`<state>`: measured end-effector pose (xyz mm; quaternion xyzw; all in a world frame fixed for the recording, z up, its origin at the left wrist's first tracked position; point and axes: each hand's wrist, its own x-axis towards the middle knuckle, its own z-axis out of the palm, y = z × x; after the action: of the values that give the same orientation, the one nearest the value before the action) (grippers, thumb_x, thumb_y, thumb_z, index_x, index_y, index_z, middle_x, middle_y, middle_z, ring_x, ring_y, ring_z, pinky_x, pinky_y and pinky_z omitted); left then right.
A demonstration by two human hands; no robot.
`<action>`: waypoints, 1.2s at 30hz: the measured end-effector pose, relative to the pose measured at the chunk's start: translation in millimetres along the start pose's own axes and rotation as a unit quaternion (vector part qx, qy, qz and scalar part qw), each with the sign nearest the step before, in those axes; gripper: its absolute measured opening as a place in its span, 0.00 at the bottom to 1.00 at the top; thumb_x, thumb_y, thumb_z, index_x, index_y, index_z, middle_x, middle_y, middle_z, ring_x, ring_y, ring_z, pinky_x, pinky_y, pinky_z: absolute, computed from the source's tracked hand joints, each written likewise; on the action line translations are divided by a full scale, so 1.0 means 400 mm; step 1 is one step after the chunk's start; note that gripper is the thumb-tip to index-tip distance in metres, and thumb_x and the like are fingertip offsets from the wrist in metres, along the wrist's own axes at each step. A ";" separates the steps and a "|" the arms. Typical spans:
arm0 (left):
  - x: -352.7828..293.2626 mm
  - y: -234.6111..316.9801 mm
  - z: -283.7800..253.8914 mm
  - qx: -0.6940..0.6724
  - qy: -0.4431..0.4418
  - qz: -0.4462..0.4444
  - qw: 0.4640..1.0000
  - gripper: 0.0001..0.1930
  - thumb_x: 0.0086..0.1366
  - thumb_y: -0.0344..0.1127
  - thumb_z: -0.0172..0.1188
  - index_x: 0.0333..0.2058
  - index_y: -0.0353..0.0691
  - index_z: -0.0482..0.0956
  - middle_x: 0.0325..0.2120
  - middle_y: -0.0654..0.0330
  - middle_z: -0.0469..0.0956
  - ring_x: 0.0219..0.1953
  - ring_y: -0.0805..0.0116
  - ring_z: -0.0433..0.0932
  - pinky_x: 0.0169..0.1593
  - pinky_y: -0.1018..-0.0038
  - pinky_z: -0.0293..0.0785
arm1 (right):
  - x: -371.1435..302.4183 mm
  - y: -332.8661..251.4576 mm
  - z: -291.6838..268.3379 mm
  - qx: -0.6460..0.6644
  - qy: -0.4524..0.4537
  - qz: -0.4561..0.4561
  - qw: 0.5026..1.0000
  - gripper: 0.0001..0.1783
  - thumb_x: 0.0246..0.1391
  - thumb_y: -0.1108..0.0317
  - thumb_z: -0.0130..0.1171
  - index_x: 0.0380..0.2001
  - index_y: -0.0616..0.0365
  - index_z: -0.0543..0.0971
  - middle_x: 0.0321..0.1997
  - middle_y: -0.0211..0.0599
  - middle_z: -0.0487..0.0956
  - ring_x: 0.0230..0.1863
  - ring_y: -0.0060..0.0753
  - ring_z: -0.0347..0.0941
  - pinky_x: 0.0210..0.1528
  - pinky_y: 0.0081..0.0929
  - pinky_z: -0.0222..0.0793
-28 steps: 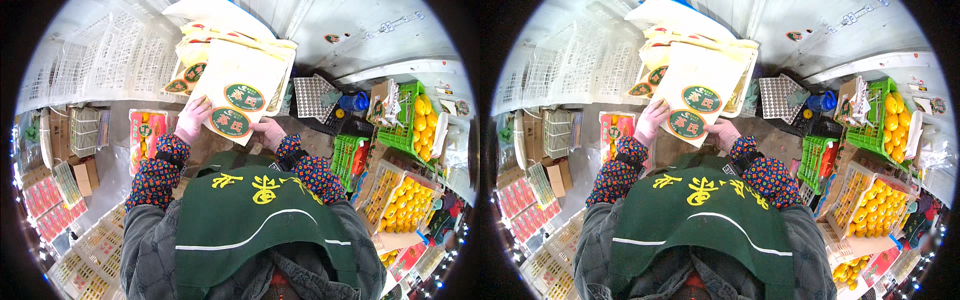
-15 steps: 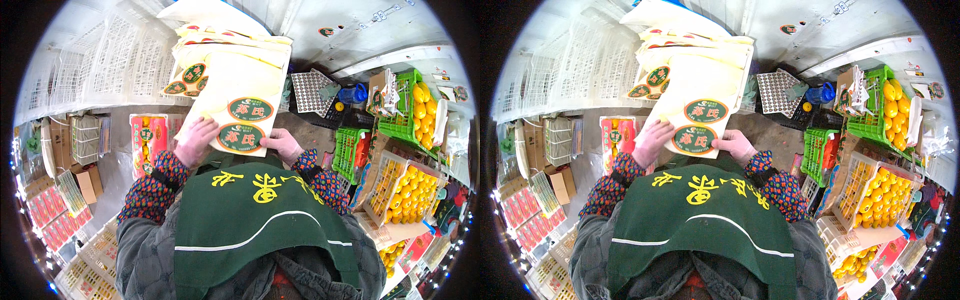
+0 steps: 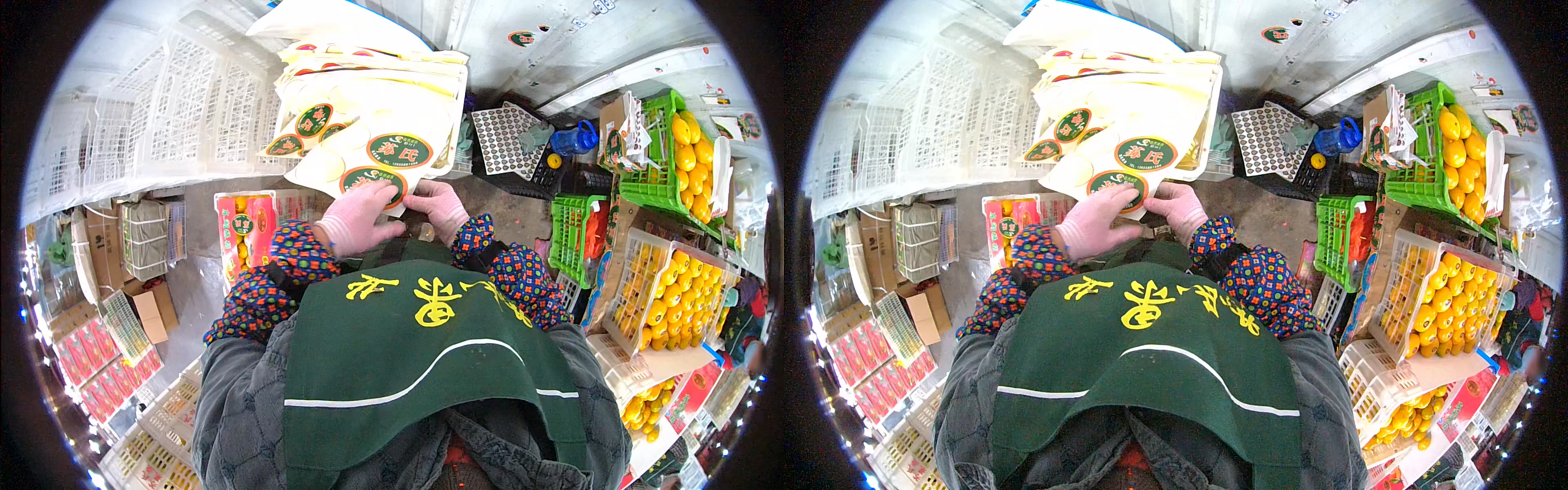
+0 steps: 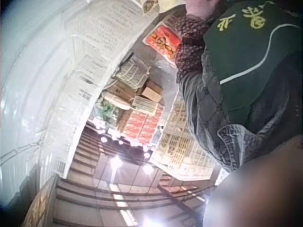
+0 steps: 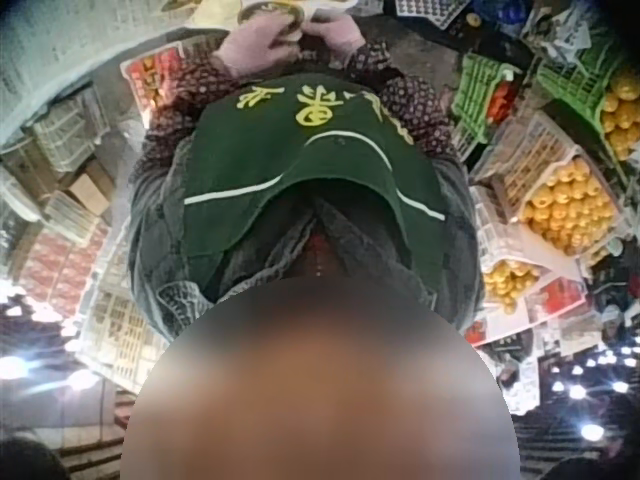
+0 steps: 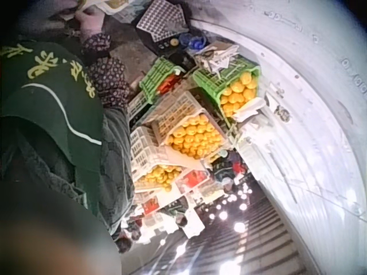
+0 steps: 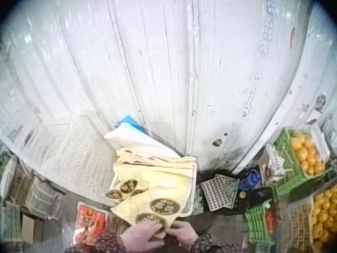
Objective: The person selects oranges from white crates, applies small round stickers to each orange, and then places the labeled oranges into a red cardboard box. The person also handles sticker sheets and packaging materials during the process.
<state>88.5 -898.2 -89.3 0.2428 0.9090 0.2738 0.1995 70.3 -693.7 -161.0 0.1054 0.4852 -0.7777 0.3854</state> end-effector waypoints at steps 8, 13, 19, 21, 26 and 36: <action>0.026 0.008 0.027 -0.035 0.102 -0.069 0.992 0.26 0.57 0.45 0.69 0.48 0.35 0.75 0.51 0.44 0.77 0.54 0.44 0.75 0.57 0.57 0.72 | -0.013 -0.030 0.016 0.094 -0.026 0.062 0.993 0.13 0.59 0.71 0.64 0.45 0.66 0.81 0.40 0.40 0.84 0.38 0.32 0.82 0.43 0.32 0.82; -0.003 0.023 0.017 0.006 0.206 -0.029 0.978 0.26 0.55 0.42 0.70 0.50 0.35 0.77 0.51 0.46 0.77 0.54 0.46 0.75 0.58 0.58 0.72 | -0.015 -0.033 0.034 0.069 0.007 0.047 0.996 0.12 0.56 0.73 0.67 0.43 0.65 0.82 0.38 0.38 0.84 0.35 0.31 0.82 0.39 0.31 0.81; -0.008 0.018 0.000 0.007 0.200 -0.048 0.979 0.20 0.58 0.38 0.67 0.47 0.35 0.79 0.49 0.49 0.79 0.53 0.49 0.76 0.56 0.60 0.72 | 0.003 -0.034 0.051 0.137 -0.012 0.017 0.990 0.18 0.52 0.79 0.67 0.48 0.64 0.81 0.42 0.38 0.84 0.40 0.33 0.81 0.44 0.31 0.80; -0.006 0.014 0.005 0.027 0.224 -0.034 0.974 0.20 0.59 0.38 0.66 0.49 0.35 0.78 0.50 0.49 0.78 0.53 0.48 0.76 0.57 0.59 0.72 | 0.004 -0.036 0.056 0.153 -0.035 -0.015 0.988 0.19 0.51 0.79 0.67 0.49 0.64 0.81 0.43 0.38 0.84 0.42 0.34 0.81 0.45 0.31 0.80; -0.003 -0.001 0.030 0.037 0.219 -0.050 0.974 0.22 0.60 0.36 0.64 0.52 0.35 0.76 0.51 0.48 0.77 0.54 0.48 0.75 0.58 0.58 0.71 | 0.010 -0.035 0.064 0.132 -0.024 -0.035 0.990 0.17 0.52 0.80 0.66 0.47 0.64 0.81 0.43 0.37 0.84 0.42 0.33 0.81 0.47 0.30 0.79; 0.010 -0.016 0.034 -0.034 0.204 -0.062 0.976 0.16 0.64 0.35 0.60 0.47 0.33 0.79 0.44 0.46 0.80 0.48 0.45 0.78 0.53 0.57 0.74 | 0.029 -0.017 0.059 0.056 -0.033 -0.035 0.997 0.09 0.58 0.75 0.63 0.42 0.66 0.83 0.39 0.36 0.84 0.38 0.28 0.81 0.41 0.27 0.80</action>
<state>89.8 -895.1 -104.4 0.1182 0.9339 0.3355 0.0351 62.5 -717.6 -150.6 0.0841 0.4310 -0.8197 0.3677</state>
